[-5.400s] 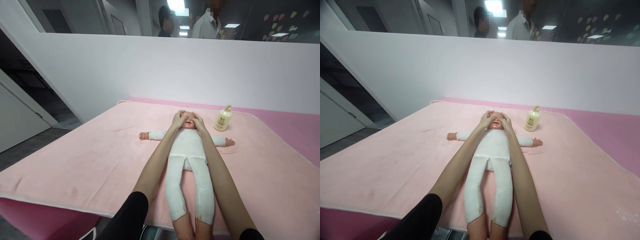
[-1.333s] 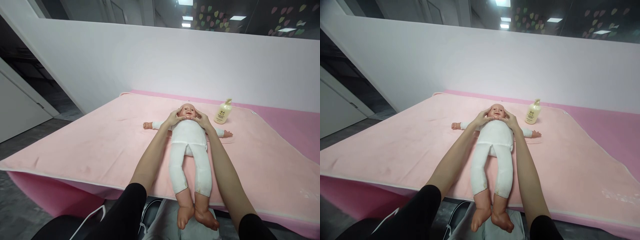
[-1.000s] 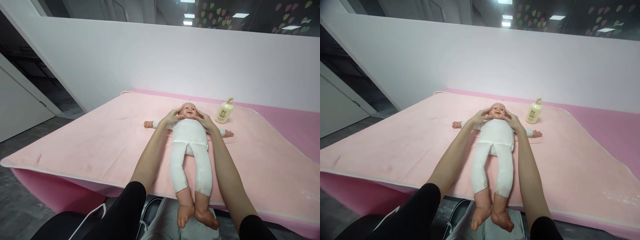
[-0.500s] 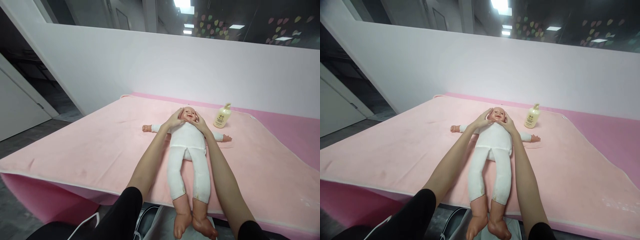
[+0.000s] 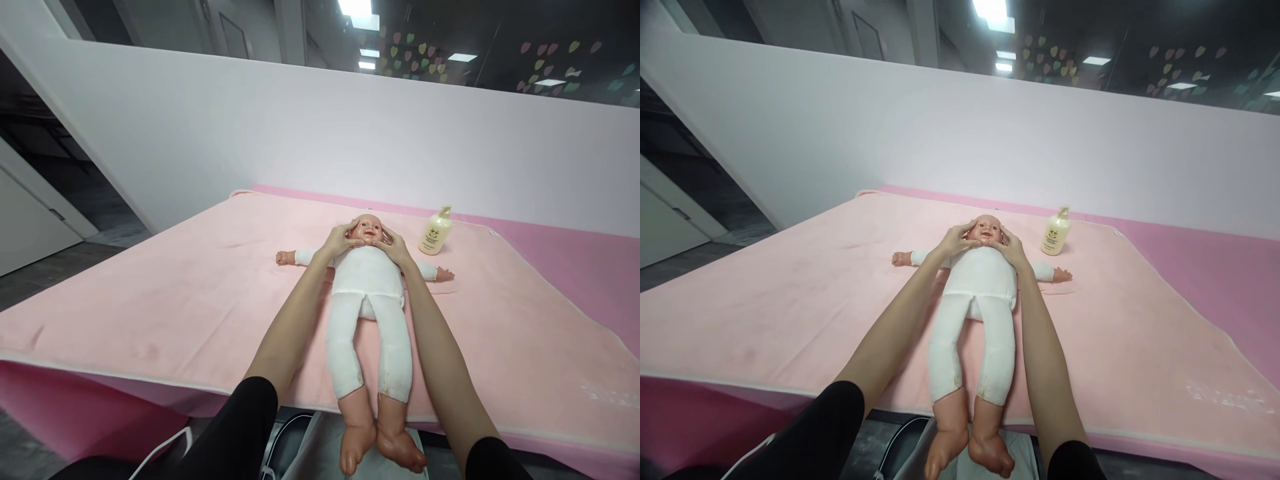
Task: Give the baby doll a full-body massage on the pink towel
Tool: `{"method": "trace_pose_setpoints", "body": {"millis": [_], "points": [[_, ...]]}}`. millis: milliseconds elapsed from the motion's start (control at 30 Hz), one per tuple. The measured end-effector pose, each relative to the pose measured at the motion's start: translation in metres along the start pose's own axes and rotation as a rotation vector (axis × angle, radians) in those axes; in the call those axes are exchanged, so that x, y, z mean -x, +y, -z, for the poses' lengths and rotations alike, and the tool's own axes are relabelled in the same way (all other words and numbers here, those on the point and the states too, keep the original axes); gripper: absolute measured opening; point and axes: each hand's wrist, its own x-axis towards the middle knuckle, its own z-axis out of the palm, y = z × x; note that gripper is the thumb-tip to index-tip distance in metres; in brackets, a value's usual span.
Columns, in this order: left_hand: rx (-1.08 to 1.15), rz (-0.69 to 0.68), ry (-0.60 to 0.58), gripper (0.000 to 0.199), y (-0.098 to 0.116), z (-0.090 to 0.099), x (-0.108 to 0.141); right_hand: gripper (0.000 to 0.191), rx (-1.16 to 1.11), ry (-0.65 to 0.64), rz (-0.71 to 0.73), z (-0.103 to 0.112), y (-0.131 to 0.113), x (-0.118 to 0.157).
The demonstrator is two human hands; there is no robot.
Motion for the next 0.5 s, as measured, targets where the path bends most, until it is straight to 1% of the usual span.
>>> {"method": "trace_pose_setpoints", "body": {"millis": [67,167,300,400,500], "points": [[0.037,0.004,-0.02,0.086,0.0,0.002,0.001,0.092,-0.024,-0.018,-0.011,0.002,0.002,0.001],[0.061,-0.012,-0.049,0.083,0.0,0.005,0.001,0.087,-0.069,-0.068,0.002,0.005,0.003,0.003],[0.042,-0.055,-0.103,0.072,-0.001,0.013,0.002,0.083,-0.152,-0.117,-0.026,0.008,0.002,0.009],[0.07,-0.067,-0.122,0.065,0.0,0.017,0.004,0.081,-0.199,-0.137,-0.068,0.01,-0.003,0.015],[0.124,-0.051,-0.139,0.071,0.002,0.017,0.007,0.078,-0.197,-0.122,-0.077,0.009,-0.008,0.017]]}}
